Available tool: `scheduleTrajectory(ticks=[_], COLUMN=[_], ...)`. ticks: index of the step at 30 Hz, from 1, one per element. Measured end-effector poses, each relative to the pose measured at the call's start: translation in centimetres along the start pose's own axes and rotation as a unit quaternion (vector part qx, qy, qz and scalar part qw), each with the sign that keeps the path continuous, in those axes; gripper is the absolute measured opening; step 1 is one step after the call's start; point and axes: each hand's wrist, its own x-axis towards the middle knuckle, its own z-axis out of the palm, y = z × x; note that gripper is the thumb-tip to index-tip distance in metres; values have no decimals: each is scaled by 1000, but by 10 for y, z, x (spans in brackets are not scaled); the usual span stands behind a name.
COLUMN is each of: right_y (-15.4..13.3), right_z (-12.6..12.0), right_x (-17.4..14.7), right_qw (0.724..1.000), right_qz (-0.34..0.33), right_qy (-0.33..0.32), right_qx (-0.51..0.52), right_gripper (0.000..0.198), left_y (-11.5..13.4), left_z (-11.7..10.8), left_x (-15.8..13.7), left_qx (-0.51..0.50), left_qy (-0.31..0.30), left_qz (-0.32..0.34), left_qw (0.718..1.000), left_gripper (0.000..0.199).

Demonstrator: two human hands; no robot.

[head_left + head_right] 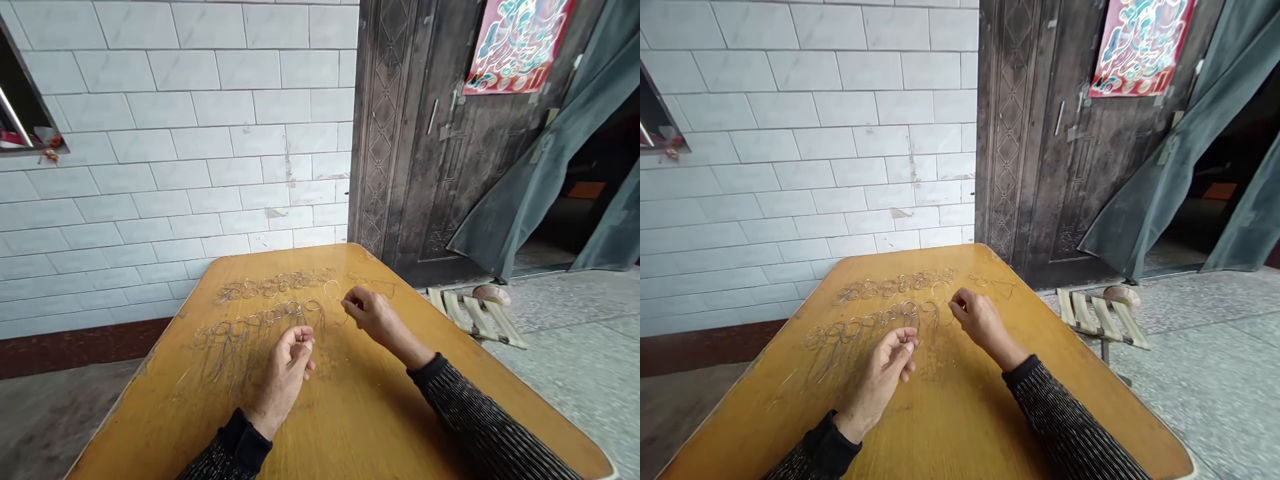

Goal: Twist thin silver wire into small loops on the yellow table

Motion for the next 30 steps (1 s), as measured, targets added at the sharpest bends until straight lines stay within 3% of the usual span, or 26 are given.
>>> scheduleTrajectory(ticks=[4, 8, 20, 30], right_y=[-20, -21, -23, -19], right_z=[15, 28, 29, 32], right_x=[-27, -39, -38, -35], right_qw=[990, 981, 973, 970], right_qz=[-131, -185, -164, -177], right_qy=[16, 10, 25, 35], right_qx=[58, 57, 163, 161], right_gripper=[15, 12, 10, 10], left_y=[9, 10, 3, 3], left_z=[1, 2, -1, -2], left_x=[-3, -3, 2, 1], left_qx=[-22, -30, -45, -19], left_qy=[6, 8, 20, 12], left_qz=[2, -3, -22, -10], left_qw=[1000, 999, 999, 1000], left_gripper=[33, 30, 23, 23])
